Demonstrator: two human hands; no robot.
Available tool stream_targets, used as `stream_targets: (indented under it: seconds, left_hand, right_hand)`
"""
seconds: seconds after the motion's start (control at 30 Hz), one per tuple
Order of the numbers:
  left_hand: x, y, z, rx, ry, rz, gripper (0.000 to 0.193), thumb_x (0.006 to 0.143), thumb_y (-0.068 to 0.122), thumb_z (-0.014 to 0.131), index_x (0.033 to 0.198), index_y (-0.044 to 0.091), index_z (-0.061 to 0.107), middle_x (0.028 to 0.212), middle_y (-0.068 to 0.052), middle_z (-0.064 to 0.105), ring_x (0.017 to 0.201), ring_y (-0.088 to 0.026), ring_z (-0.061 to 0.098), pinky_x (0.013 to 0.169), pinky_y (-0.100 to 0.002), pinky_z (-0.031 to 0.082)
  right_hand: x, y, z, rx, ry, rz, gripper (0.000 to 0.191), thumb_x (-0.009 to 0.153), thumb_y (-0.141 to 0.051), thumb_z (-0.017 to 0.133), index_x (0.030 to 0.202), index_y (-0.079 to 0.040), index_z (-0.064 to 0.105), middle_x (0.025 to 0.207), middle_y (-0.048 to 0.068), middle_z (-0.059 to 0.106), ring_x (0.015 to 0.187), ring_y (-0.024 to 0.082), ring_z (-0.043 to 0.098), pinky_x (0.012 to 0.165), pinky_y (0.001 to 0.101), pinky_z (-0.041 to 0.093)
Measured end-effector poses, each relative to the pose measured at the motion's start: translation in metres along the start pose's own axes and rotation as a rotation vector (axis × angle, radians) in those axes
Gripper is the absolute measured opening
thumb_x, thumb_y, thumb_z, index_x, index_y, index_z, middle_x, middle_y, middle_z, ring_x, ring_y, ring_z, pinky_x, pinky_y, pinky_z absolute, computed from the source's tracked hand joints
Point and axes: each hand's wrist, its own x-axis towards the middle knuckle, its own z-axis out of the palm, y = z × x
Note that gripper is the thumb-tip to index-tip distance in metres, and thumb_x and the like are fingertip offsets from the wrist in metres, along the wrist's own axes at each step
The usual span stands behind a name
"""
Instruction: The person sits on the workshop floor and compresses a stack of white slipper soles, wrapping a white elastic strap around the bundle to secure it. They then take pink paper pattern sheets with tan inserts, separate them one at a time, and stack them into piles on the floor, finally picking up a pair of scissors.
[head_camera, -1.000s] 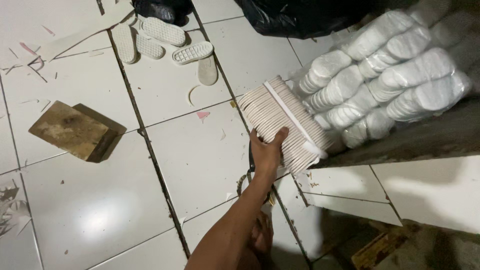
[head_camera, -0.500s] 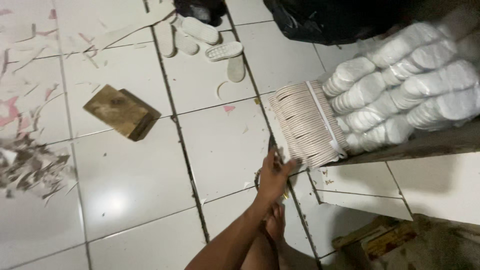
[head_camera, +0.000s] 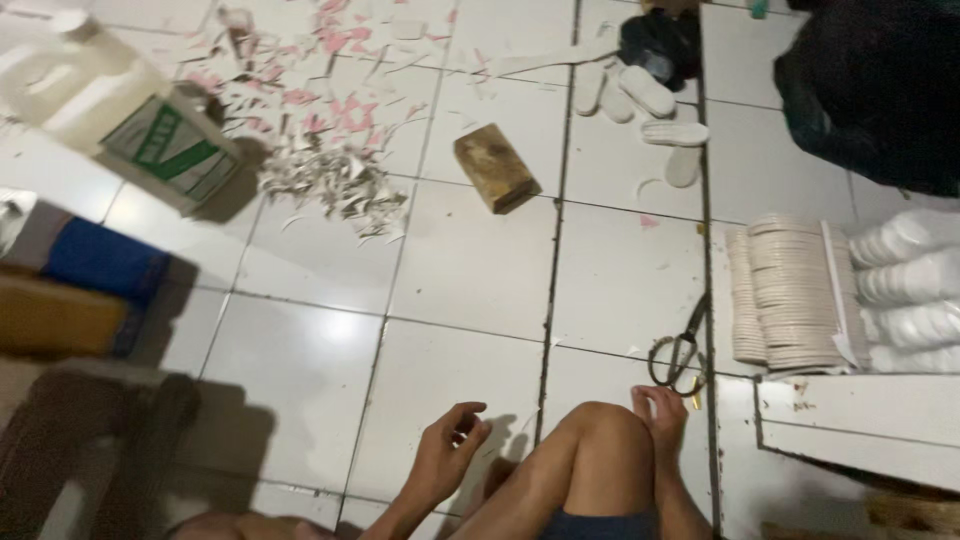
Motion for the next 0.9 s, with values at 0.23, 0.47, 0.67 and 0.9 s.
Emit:
stream_targets:
  seconds: [0.23,0.47,0.67,0.9]
  left_hand:
    - [-0.054,-0.091,-0.056,0.033,0.206,-0.078,0.036,0.090,0.025,0.071,0.122,0.008,0.070,0.089,-0.012,0.077,0.081,-0.019,0.072,0.074,-0.034,0.059]
    - [-0.047,-0.104,-0.044,-0.026,0.388,0.078,0.034,0.091,0.025,0.072,0.120,0.008,0.070,0.089,-0.011,0.076,0.076,-0.019,0.071,0.072,-0.033,0.058]
    - [-0.074,-0.077,-0.049,-0.211,0.461,0.188,0.027,0.094,0.022,0.069,0.111,0.001,0.072,0.080,-0.009,0.073,0.071,-0.013,0.064,0.064,-0.029,0.053]
    - [-0.154,-0.070,-0.041,-0.267,0.539,0.157,0.033,0.099,0.027,0.069,0.084,-0.001,0.068,0.060,-0.006,0.057,0.056,-0.009,0.047,0.051,-0.032,0.039]
  right_hand:
    - [0.062,-0.045,-0.007,0.313,-0.486,0.529,0.036,0.100,-0.030,0.064,0.118,0.000,0.072,0.100,0.010,0.075,0.093,0.020,0.069,0.083,0.0330,0.053]
    - [0.014,-0.137,0.075,0.265,-0.672,0.181,0.036,0.094,-0.022,0.070,0.124,-0.002,0.070,0.084,0.006,0.067,0.071,0.013,0.056,0.063,0.0280,0.049]
    - [-0.098,-0.184,0.111,0.263,-1.019,0.039,0.043,0.091,-0.023,0.071,0.130,-0.007,0.065,0.084,0.004,0.070,0.074,0.011,0.061,0.069,0.0262,0.052]
    - [-0.122,-0.254,0.123,0.459,-1.198,-0.119,0.032,0.095,-0.019,0.069,0.121,-0.002,0.073,0.092,0.007,0.074,0.083,0.014,0.064,0.075,0.0293,0.053]
